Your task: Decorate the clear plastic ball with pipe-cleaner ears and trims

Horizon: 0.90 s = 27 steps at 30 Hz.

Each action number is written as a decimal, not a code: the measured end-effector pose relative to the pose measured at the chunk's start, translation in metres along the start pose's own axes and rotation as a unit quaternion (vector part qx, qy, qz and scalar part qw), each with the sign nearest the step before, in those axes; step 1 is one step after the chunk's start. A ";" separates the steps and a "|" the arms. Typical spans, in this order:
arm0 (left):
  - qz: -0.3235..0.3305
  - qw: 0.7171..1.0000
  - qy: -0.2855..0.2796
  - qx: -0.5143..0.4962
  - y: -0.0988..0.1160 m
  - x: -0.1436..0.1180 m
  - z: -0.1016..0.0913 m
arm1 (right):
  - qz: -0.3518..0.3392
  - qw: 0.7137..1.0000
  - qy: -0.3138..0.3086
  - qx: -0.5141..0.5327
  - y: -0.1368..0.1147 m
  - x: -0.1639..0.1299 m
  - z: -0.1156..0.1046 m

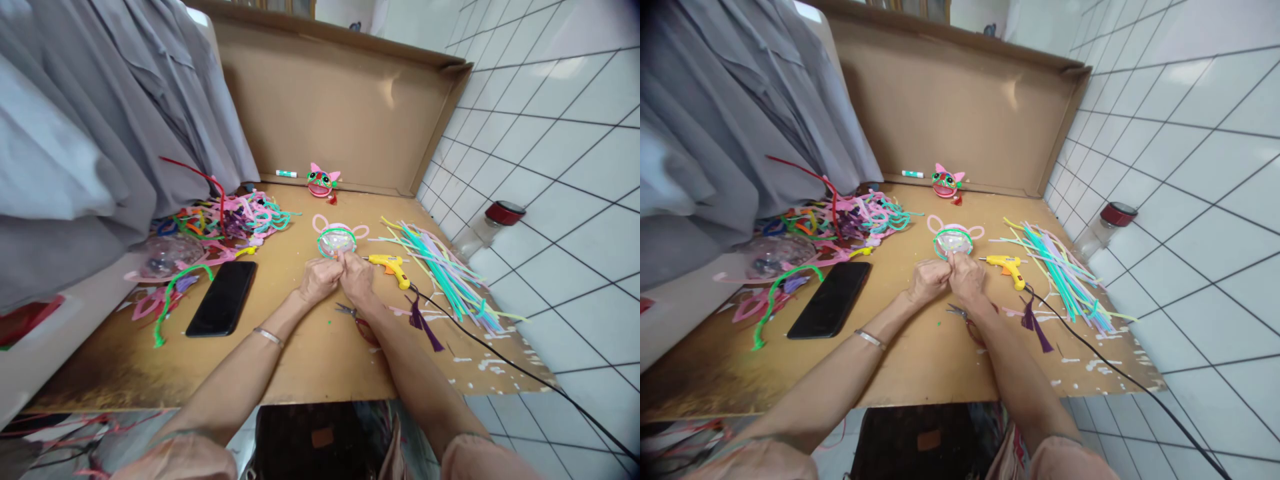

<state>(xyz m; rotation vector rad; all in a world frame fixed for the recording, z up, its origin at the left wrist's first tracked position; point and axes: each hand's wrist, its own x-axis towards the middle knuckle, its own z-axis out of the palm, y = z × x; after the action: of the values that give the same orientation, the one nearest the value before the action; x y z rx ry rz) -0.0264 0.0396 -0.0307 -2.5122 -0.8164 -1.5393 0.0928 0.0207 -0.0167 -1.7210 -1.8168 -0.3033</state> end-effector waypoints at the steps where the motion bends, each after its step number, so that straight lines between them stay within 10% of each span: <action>1: -0.004 1.000 0.000 -0.010 0.000 0.000 0.000 | 0.001 1.000 0.000 -0.001 0.000 0.000 0.000; 19: -0.010 1.000 -0.022 0.001 -0.004 0.002 0.001 | -0.001 1.000 0.015 0.021 0.001 0.004 -0.007; 27: -0.055 0.998 -0.033 -0.008 -0.016 -0.002 -0.003 | -0.060 0.995 -0.060 0.047 -0.003 -0.010 -0.064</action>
<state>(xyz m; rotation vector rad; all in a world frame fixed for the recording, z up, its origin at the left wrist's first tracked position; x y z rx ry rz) -0.0369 0.0518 -0.0339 -2.5818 -0.9714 -1.5062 0.1066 -0.0231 0.0292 -1.5988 -1.9940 -0.1629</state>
